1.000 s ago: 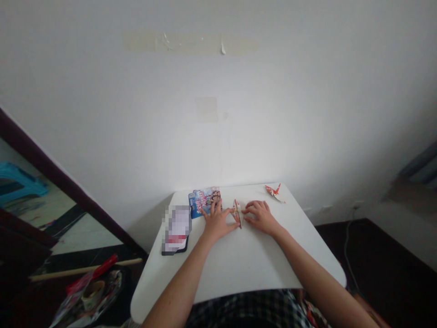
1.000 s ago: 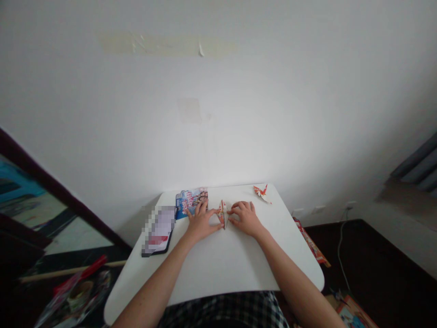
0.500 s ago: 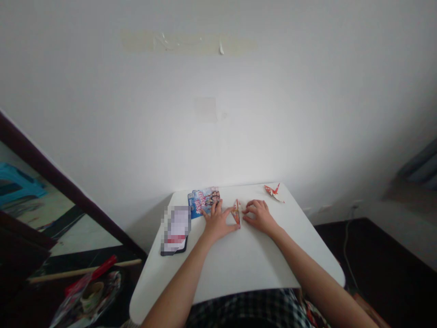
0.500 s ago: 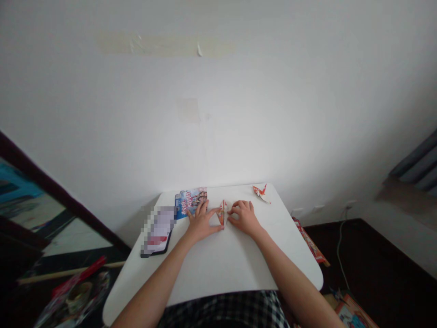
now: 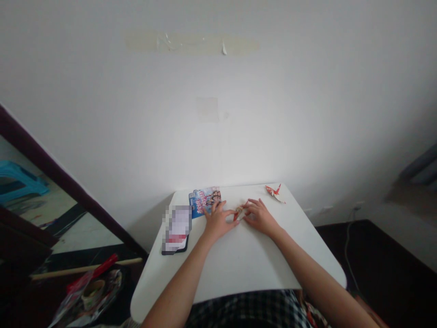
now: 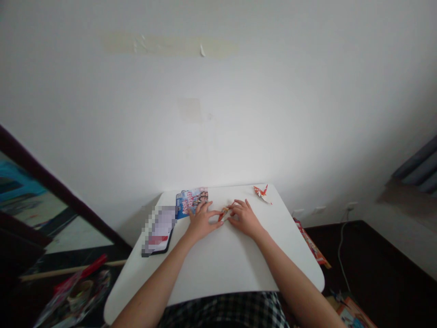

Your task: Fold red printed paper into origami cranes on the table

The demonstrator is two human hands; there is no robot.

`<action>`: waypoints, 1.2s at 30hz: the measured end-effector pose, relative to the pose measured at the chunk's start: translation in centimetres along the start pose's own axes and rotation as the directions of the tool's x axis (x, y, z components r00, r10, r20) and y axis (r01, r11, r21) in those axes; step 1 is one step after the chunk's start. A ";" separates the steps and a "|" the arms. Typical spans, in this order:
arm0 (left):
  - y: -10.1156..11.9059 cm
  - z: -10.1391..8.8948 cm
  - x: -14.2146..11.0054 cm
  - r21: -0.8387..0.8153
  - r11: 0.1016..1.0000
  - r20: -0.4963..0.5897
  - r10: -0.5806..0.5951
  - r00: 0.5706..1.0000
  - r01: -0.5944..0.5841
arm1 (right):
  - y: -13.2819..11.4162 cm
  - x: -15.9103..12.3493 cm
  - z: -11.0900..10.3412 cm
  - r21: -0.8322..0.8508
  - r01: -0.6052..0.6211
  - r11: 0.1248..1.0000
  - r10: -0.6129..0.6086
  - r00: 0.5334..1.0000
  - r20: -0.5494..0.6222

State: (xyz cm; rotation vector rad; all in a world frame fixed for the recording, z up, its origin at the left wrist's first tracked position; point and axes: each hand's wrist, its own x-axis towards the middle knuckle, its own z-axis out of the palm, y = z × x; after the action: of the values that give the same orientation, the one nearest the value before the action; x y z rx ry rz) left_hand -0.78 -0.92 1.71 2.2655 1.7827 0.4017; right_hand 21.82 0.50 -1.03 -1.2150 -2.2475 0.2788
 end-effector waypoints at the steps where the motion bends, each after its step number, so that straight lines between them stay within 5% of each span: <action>1: 0.0 0.0 0.0 0.009 1.000 -0.001 -0.004 1.000 0.005 | 0.0 0.0 -0.1 -0.001 0.006 1.000 -0.006 1.000 0.006; 22: 0.0 0.7 0.3 -0.016 0.998 -0.081 0.065 0.995 -0.067 | 0.1 0.1 0.3 -0.048 0.018 0.999 -0.020 0.999 -0.036; 36: 0.1 1.2 0.8 -0.066 0.998 -0.108 -0.003 0.994 -0.004 | -0.3 0.0 0.4 -0.119 0.019 0.993 -0.021 1.000 -0.017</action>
State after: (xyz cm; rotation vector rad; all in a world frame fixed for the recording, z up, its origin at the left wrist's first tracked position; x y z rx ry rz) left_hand -0.11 -0.14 0.64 2.2388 1.7913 0.5848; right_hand 21.37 0.35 -1.24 -1.2495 -2.2875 0.1268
